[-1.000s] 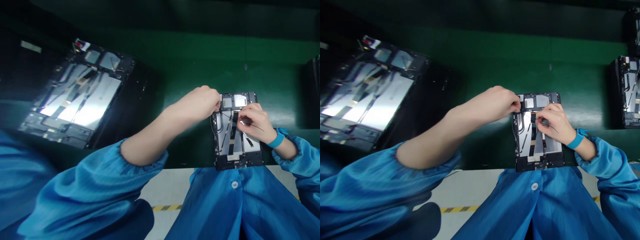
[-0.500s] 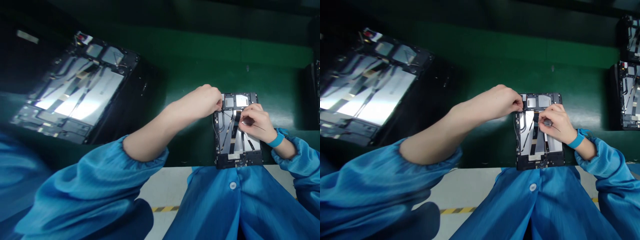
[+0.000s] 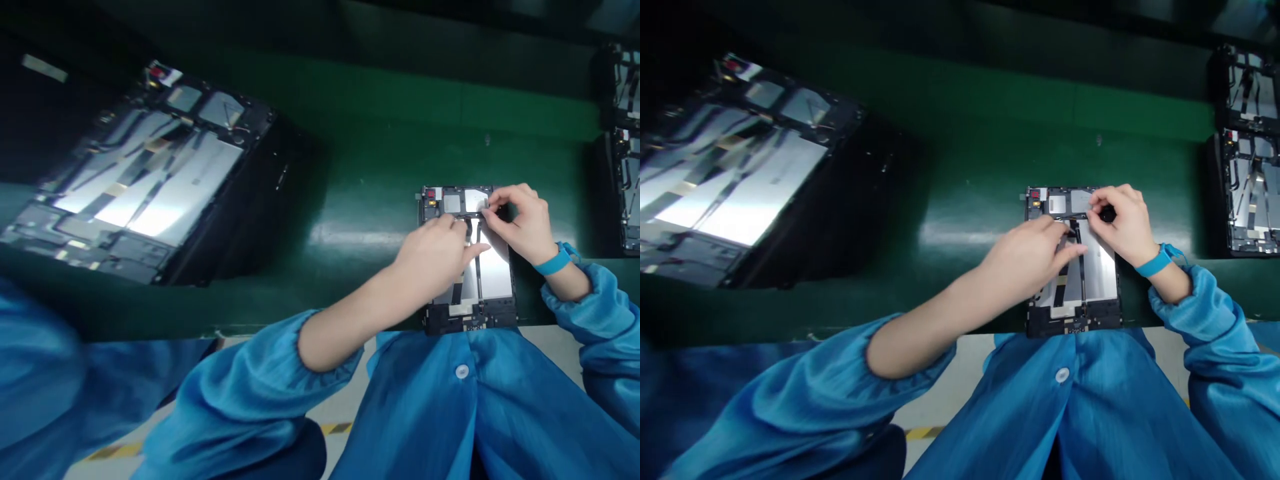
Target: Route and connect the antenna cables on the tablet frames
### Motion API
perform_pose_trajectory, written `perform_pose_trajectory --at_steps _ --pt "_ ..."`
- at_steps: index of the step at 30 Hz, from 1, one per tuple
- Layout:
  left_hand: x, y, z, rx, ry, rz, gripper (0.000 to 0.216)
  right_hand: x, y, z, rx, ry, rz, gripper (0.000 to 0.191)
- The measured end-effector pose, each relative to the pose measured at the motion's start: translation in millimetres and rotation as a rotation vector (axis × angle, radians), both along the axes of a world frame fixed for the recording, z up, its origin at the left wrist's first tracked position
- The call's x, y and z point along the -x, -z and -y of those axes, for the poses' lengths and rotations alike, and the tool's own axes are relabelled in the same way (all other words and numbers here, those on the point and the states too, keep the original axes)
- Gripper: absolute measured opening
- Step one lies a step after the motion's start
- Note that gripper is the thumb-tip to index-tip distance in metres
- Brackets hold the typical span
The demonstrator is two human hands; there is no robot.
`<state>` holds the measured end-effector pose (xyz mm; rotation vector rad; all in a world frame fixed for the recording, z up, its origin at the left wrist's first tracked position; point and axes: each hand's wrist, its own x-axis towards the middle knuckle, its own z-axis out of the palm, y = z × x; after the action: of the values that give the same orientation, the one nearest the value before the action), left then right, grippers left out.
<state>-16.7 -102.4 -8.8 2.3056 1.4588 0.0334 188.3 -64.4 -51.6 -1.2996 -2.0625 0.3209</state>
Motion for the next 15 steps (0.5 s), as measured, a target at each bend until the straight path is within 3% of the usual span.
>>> perform_pose_trajectory --at_steps 4,7,10,15 --pt "-8 19.3 22 -0.114 0.102 0.116 0.029 2 0.2 -4 -0.105 -0.151 0.125 0.016" --pt "1 26.3 31 -0.142 0.043 0.264 0.023 -1 -1.5 0 -0.094 -0.229 0.144 0.015" --pt "16 21.1 32 -0.071 -0.031 0.406 0.013 -5 -2.6 6 -0.049 -0.244 0.131 0.01" --pt "35 7.1 22 0.141 0.085 0.492 0.024 -5 1.0 13 0.002 -0.223 0.028 0.01"
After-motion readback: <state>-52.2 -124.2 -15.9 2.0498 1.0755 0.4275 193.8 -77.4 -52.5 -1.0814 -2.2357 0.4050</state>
